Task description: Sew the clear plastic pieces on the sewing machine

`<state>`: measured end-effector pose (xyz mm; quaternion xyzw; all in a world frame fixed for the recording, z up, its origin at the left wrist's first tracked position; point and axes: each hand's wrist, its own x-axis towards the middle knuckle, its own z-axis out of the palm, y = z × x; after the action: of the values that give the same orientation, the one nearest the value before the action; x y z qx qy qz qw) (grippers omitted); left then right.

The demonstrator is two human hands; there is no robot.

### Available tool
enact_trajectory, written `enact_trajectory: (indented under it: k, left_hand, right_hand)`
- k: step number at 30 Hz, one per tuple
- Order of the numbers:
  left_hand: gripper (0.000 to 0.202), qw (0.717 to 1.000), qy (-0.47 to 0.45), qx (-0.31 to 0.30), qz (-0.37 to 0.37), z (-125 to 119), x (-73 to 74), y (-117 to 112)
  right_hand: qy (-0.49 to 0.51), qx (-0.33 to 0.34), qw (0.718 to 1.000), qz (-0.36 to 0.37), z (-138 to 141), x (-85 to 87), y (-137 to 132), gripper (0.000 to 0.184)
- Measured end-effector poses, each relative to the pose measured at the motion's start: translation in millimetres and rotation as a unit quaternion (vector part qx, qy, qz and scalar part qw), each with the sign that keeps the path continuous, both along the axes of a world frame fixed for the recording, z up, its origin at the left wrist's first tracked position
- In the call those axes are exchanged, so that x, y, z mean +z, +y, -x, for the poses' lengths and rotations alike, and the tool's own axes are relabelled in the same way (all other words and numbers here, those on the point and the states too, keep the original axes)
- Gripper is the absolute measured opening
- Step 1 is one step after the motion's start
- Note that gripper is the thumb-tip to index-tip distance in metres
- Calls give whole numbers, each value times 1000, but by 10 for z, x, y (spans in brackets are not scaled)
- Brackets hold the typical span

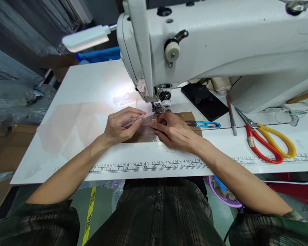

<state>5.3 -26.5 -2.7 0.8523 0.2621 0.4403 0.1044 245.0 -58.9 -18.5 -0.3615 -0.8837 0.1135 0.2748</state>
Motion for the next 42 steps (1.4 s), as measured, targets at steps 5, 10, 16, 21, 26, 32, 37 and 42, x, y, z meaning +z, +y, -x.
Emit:
enact_trajectory:
  k: [5, 10, 16, 21, 26, 32, 37, 42]
  left_hand:
    - [10, 995, 60, -62, 43, -19, -44, -13]
    - [13, 987, 118, -104, 20, 20, -67, 24]
    - [12, 980, 161, -111, -22, 58, -78, 56]
    - [10, 975, 177, -118, -56, 63, -110, 74]
    - [11, 971, 195, -111, -84, 68, -102, 58]
    - [13, 965, 222, -125, -65, 65, -90, 49]
    - [13, 965, 213, -136, -76, 61, -81, 59]
    - [12, 966, 206, -147, -48, 65, -67, 61]
  right_hand:
    - [-30, 28, 999, 24, 15, 74, -56, 35]
    - [-32, 57, 994, 89, -33, 156, -65, 32]
    - [3, -70, 998, -2, -98, -12, 65, 41]
    - [-41, -70, 996, -33, -86, -114, 106, 44]
    - [-4, -67, 998, 2, -103, -68, 105, 43]
    - [4, -74, 997, 24, -114, -25, 98, 44]
    - [-33, -62, 998, -4, -104, -82, 109, 47]
    - [-34, -62, 997, -6, -102, -103, 109, 46]
